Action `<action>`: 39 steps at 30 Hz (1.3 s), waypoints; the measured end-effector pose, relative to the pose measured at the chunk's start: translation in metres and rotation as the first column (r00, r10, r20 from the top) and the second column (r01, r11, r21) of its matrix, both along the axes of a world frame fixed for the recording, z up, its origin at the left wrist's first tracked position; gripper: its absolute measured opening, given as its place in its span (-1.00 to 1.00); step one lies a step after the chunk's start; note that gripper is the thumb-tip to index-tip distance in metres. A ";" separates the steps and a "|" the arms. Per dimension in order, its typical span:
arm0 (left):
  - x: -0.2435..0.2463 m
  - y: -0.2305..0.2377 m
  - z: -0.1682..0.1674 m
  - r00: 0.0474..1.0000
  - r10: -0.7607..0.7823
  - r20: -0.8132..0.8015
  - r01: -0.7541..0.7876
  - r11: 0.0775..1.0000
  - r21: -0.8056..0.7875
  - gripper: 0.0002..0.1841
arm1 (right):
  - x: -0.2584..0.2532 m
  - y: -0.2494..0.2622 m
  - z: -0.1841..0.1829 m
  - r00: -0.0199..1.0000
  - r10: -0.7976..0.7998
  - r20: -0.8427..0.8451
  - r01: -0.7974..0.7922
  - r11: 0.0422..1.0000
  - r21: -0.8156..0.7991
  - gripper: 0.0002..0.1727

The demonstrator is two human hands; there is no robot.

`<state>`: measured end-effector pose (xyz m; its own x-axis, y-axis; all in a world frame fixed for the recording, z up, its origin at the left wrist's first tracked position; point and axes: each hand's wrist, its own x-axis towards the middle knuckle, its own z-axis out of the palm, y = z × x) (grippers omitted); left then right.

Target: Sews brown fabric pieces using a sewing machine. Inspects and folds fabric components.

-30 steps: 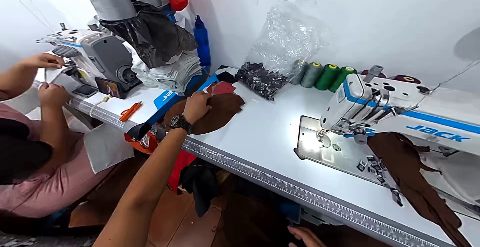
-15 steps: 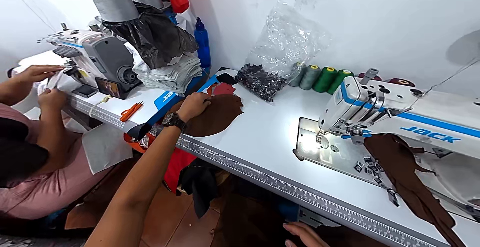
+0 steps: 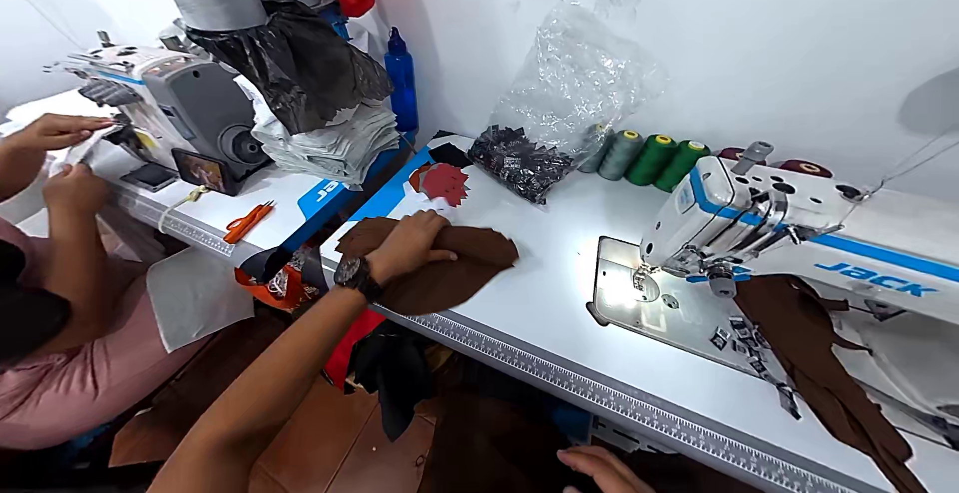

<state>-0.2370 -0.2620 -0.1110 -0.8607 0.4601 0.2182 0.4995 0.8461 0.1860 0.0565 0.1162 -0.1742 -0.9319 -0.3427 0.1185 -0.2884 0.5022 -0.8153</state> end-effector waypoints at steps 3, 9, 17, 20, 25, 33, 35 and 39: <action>0.020 0.042 -0.009 0.972 -0.226 -0.067 0.226 0.974 -0.006 -0.20 | -0.024 -0.002 0.017 0.990 -0.048 -0.132 0.058 0.995 0.077 -0.69; -0.002 0.082 -0.004 0.863 -0.464 -0.200 0.443 0.885 -0.144 0.18 | -0.123 -0.003 0.054 0.880 -0.304 -0.365 0.358 0.929 0.090 -0.70; 0.105 0.118 0.025 0.997 0.066 -0.043 -0.025 0.777 0.629 -0.74 | -0.226 -0.034 0.083 0.951 -0.195 -0.241 0.256 0.933 0.253 -0.60; 0.114 0.143 0.005 0.934 0.021 0.357 -0.326 0.462 0.825 -0.76 | -0.257 -0.035 0.086 0.969 -0.072 -0.236 0.158 0.916 0.368 -0.69; 0.105 0.153 -0.004 0.773 -0.064 0.631 -0.618 0.145 0.773 -0.72 | -0.267 -0.026 0.060 0.886 0.022 -0.464 0.158 0.925 0.345 -0.83; 0.105 0.158 -0.012 0.800 0.232 0.553 -0.597 0.220 0.771 -0.08 | -0.210 -0.041 0.072 0.842 0.294 -0.452 -0.174 0.942 0.288 -0.67; 0.106 0.162 -0.014 0.804 0.314 0.505 -0.583 0.250 0.773 0.00 | -0.231 -0.029 0.075 0.879 0.202 -0.432 -0.078 0.955 0.287 -0.69; 0.109 0.162 -0.015 0.825 0.335 0.454 -0.552 0.313 0.773 -0.06 | -0.275 -0.012 0.067 0.933 0.016 -0.361 0.104 0.944 0.313 -0.59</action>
